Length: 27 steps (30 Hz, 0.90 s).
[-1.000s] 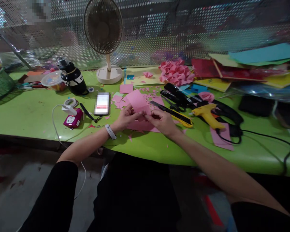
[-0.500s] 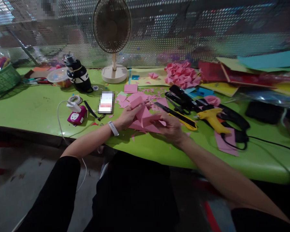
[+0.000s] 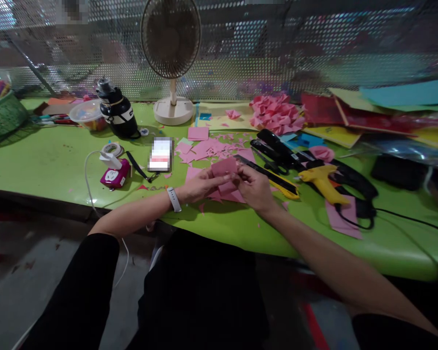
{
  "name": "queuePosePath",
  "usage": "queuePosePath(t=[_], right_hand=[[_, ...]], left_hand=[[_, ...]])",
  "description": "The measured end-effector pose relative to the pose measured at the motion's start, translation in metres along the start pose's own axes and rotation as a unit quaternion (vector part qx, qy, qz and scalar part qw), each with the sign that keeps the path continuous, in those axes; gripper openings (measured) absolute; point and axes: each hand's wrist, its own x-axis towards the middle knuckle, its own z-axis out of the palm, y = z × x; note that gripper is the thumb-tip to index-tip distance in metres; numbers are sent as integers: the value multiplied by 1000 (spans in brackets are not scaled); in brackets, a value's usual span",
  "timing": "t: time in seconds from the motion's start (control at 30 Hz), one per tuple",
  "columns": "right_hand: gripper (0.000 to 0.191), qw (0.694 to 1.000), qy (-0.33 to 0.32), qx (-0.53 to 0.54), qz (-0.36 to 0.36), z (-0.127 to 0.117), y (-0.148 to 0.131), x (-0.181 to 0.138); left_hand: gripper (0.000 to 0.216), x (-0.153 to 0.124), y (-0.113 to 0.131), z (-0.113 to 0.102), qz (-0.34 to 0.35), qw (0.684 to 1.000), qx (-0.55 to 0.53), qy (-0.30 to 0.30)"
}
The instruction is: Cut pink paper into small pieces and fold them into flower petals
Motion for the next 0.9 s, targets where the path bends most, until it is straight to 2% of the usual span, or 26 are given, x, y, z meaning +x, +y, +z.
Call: queuePosePath(t=[0.13, 0.27, 0.43, 0.57, 0.9], right_hand=[[46, 1000, -1, 12, 5, 2, -4, -1], [55, 1000, 17, 11, 21, 4, -7, 1], [57, 997, 8, 43, 60, 4, -6, 3], [57, 997, 5, 48, 63, 5, -5, 3], [52, 998, 5, 37, 48, 4, 0, 1]], left_hand=[[44, 5, -9, -5, -7, 999, -14, 33], [39, 8, -12, -8, -8, 998, -26, 55], [31, 8, -12, -7, -10, 999, -14, 49], [26, 7, -10, -6, -17, 999, -18, 48], [34, 7, -11, -7, -14, 999, -35, 35]])
